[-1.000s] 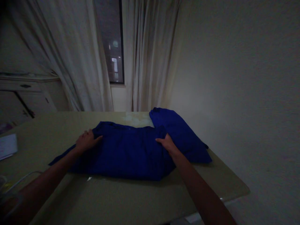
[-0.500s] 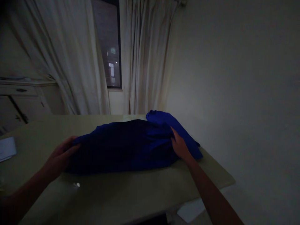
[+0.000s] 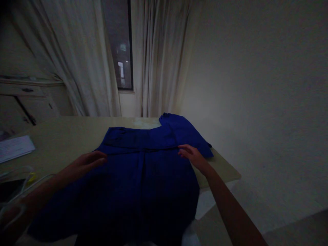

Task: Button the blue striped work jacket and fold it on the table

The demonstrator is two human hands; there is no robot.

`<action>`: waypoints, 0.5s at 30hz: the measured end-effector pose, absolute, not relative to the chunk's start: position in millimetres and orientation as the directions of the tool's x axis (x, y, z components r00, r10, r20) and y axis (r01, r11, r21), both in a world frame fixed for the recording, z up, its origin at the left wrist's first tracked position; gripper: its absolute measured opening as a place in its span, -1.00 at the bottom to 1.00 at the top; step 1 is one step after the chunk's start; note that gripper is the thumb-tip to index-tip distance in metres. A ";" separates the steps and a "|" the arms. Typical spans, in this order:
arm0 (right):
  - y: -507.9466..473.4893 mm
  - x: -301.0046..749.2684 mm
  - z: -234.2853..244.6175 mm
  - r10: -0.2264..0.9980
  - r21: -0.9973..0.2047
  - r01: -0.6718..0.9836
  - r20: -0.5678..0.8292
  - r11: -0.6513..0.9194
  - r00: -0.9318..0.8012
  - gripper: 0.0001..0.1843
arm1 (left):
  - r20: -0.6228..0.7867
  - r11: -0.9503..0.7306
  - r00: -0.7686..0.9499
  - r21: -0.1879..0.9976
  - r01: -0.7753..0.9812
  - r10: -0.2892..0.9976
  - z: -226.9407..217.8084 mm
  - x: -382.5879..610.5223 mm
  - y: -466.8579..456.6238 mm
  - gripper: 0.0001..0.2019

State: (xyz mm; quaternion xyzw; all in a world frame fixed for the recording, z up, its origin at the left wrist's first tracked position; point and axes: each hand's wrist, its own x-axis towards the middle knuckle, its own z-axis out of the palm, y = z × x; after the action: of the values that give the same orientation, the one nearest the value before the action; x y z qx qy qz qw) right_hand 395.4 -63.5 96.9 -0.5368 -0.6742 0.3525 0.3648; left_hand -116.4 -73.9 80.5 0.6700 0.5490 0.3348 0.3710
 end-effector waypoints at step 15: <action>102.4 209.8 47.0 0.820 -0.168 0.821 0.308 0.545 -0.482 -0.67 | 0.323 -0.558 0.471 0.274 0.783 0.821 17.0 47.7 12.6 -0.77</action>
State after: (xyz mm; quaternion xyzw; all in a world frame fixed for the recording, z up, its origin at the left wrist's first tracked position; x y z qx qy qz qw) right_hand 209.8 102.4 47.0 -0.4767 -0.8608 -0.0011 0.1780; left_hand 47.7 12.6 17.0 0.8566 0.4681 0.2125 0.0437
